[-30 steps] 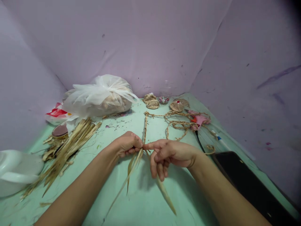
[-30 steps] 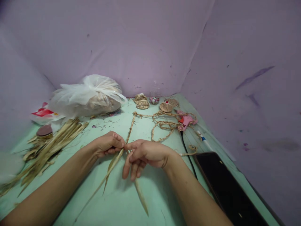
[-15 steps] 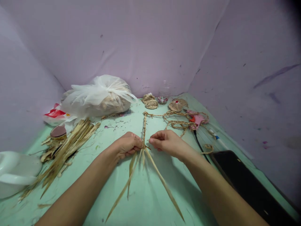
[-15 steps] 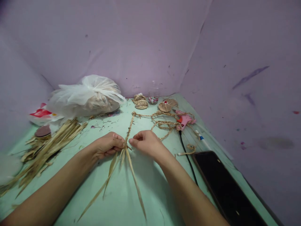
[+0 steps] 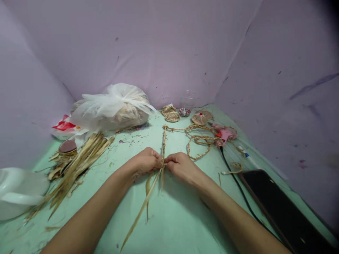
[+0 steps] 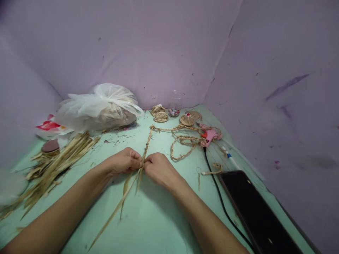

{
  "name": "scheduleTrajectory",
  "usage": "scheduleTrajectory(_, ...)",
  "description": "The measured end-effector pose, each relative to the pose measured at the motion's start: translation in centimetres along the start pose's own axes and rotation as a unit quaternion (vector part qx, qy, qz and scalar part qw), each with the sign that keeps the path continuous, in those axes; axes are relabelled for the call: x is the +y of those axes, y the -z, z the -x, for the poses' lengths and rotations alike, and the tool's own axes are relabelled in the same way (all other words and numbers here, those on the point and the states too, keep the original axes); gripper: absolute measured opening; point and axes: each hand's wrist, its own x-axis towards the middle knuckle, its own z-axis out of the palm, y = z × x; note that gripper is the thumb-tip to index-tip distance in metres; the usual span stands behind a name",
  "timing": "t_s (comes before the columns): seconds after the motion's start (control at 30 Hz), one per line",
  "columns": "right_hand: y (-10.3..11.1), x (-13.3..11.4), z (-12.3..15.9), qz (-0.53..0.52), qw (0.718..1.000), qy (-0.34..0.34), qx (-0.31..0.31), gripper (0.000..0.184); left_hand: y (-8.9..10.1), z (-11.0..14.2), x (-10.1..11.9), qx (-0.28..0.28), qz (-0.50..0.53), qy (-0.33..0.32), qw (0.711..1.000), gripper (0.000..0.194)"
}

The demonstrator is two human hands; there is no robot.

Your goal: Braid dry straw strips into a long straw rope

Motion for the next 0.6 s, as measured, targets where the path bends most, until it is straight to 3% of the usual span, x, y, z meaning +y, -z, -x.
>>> scheduleTrajectory(0.13,-0.5,0.5,-0.4,-0.097,0.995,-0.021,0.02,0.015,0.4,0.1,0.0,-0.007,-0.059,-0.031,0.998,0.004)
scheduleTrajectory(0.27,-1.1,1.1,-0.9,-0.189,0.98,-0.055,0.031,0.011,0.2,-0.2,-0.2,0.041,-0.173,-0.041,0.983,0.007)
scheduleTrajectory(0.47,-1.4,1.3,-1.0,-0.248,0.967,-0.056,0.025,0.011,-1.3,0.9,0.8,0.155,-0.372,-0.031,0.915,0.008)
scheduleTrajectory(0.6,-1.5,1.4,-1.0,-0.281,0.958,-0.056,0.026,0.01,-1.6,1.6,1.3,0.165,-0.42,-0.025,0.892,0.015)
